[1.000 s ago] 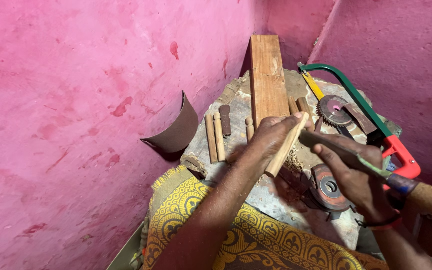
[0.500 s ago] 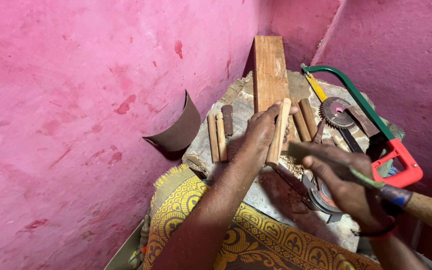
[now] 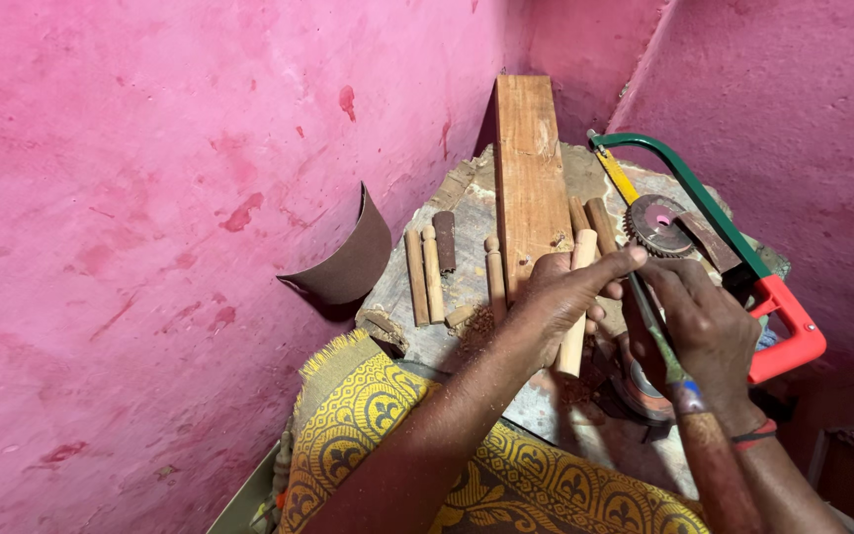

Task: The person carves small wooden dowels using a chisel and a curved blade, shaping the ends and smoothing the surfaces. They handle multiple dowels one at a time, rotating them to refine the shape.

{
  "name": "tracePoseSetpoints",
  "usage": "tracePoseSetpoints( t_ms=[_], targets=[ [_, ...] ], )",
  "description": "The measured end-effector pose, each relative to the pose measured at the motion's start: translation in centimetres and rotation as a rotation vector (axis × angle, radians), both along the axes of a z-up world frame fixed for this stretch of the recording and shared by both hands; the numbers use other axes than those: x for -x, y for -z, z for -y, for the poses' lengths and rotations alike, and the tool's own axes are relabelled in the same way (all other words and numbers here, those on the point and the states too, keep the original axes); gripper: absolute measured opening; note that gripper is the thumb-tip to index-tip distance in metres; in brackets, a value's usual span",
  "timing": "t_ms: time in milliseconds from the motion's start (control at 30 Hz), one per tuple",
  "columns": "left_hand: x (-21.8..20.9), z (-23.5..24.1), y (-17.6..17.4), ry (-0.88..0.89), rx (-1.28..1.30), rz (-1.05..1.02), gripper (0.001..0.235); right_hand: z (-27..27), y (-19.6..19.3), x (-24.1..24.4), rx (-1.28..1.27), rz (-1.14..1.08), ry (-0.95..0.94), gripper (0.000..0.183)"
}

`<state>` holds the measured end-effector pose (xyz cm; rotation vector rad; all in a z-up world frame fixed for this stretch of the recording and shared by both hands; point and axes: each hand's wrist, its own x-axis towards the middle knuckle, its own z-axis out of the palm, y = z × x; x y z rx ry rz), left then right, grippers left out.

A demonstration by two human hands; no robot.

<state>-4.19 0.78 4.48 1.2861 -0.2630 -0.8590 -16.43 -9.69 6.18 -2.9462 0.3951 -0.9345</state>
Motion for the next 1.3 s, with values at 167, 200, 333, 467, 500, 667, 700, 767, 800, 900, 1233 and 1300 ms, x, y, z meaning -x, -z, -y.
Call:
tracePoseSetpoints(
  t_ms=[167, 200, 333, 467, 500, 667, 700, 767, 800, 900, 1233, 1300],
  targets=[
    [-0.3, -0.2, -0.2, -0.086, -0.053, 0.01, 0.044, -0.4, 0.5, -0.1, -0.002, 0.084, -0.051, 0.027],
    [-0.4, -0.2, -0.2, -0.098, -0.027, 0.01, 0.039, -0.4, 0.4, 0.0, -0.007, 0.098, -0.075, 0.027],
    [-0.7, -0.4, 0.0, -0.141, 0.058, 0.025, 0.027, -0.5, 0.4, -1.2, -0.079, 0.175, -0.142, 0.037],
    [-1.7, -0.6, -0.7, -0.223, 0.116, 0.031, 0.023, -0.1, 1.4, -1.0, -0.799, 0.113, -0.246, 0.055],
    [-1.9, -0.8, -0.9, -0.233, 0.105, 0.033, 0.023, 0.7, 1.8, -1.2, -1.085, 0.057, -0.268, 0.054],
    [-2.3, -1.6, -1.8, -0.257, 0.13, 0.015, 0.025, 3.4, 3.1, -0.5, -1.947, -0.176, -0.621, 0.062],
    [-2.5, -1.6, -1.8, -0.26, 0.134, 0.022, 0.025, 3.3, 3.2, -0.2, -1.986, -0.203, -0.679, 0.064],
    [-3.2, -1.8, -1.8, -0.265, 0.139, 0.036, 0.027, 3.1, 2.6, 0.7, -2.039, -0.191, -0.728, 0.065],
    [-3.4, -2.0, -1.7, -0.27, 0.133, 0.058, 0.026, 2.9, 2.1, 1.1, -2.054, -0.151, -0.717, 0.065],
    [-3.9, -2.5, -1.5, -0.293, 0.101, 0.086, 0.026, 2.5, 0.0, 0.0, -1.967, -0.19, -0.531, 0.062],
    [-4.8, -1.8, -0.6, -0.329, 0.12, -0.174, 0.056, -3.4, -3.3, -0.6, -1.512, -0.096, -0.327, 0.077],
    [-5.4, -2.2, -0.4, -0.312, 0.172, -0.119, 0.064, -4.0, -3.6, -0.5, -1.506, -0.163, -0.306, 0.075]
  ],
)
